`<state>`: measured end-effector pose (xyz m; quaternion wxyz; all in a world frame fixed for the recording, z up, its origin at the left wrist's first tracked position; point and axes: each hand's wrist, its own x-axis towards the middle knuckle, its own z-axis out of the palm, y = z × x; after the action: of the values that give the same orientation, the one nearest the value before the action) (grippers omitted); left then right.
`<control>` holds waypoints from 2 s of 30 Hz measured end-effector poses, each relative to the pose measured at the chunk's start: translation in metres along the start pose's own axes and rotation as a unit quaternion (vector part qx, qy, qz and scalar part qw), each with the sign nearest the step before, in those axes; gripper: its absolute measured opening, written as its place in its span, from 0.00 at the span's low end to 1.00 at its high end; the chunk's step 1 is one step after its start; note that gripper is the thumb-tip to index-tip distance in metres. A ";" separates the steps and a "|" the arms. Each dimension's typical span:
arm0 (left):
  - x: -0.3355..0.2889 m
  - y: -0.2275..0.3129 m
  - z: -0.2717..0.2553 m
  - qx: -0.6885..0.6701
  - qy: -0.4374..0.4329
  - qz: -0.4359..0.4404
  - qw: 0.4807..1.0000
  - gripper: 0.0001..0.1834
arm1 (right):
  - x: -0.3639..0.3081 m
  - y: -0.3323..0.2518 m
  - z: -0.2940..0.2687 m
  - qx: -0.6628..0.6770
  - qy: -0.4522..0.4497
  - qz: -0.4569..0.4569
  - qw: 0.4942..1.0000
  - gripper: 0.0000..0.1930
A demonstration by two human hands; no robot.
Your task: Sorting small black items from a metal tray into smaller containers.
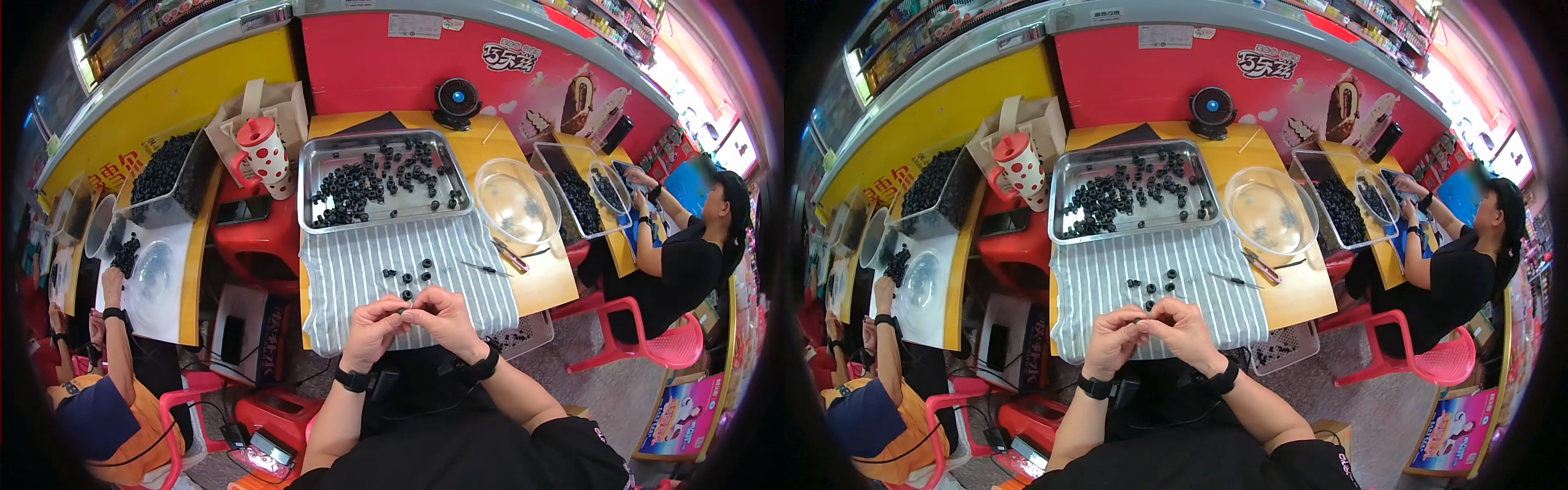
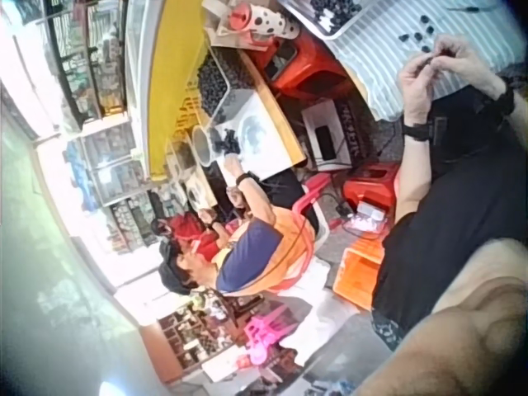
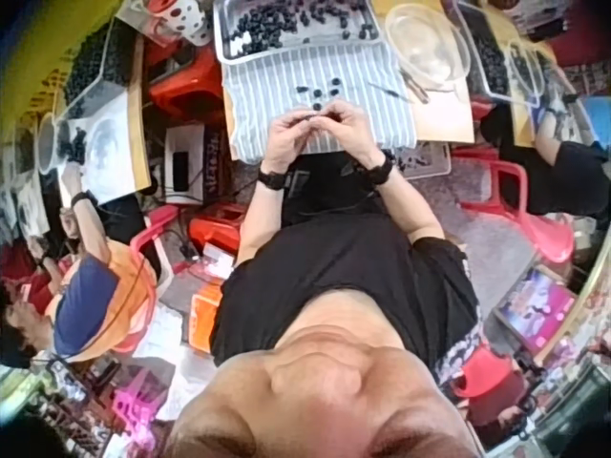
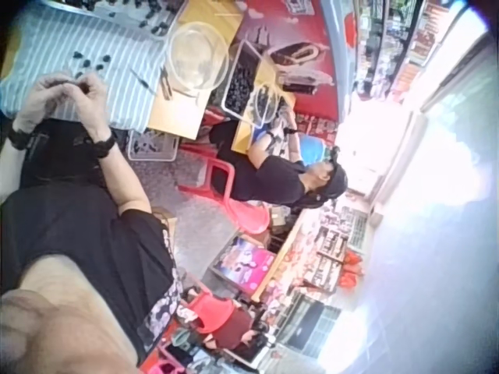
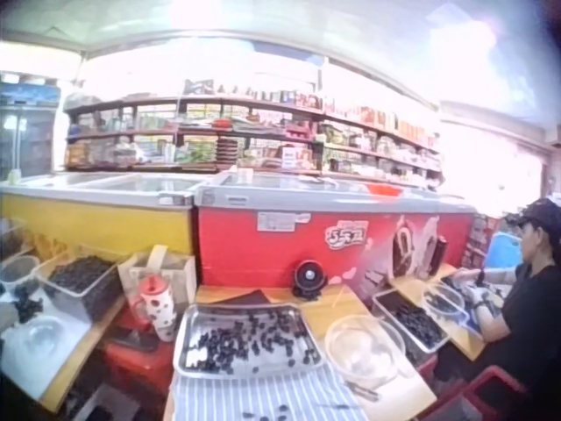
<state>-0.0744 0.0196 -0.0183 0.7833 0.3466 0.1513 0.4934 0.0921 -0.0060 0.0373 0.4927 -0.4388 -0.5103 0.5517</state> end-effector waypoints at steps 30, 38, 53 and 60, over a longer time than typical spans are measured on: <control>0.001 0.003 -0.005 -0.166 0.054 -0.038 0.984 0.10 | 0.087 0.003 -0.011 -0.553 -0.072 -0.145 0.817 0.07; 0.003 0.002 0.009 -0.226 0.061 -0.048 0.971 0.10 | 0.010 -0.010 -0.049 -0.331 0.010 -0.033 0.943 0.07; 0.004 -0.023 0.028 -0.147 0.023 -0.115 0.982 0.11 | -0.017 0.013 -0.064 -0.450 0.089 -0.142 0.877 0.07; 0.005 -0.023 0.030 -0.147 0.035 -0.114 0.982 0.10 | -0.016 0.019 -0.060 -0.424 0.096 -0.181 0.882 0.05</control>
<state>-0.0390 0.0062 -0.0121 0.8713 0.1907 0.1427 0.4291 0.1511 -0.0141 0.0122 0.3970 -0.5567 -0.7164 0.1389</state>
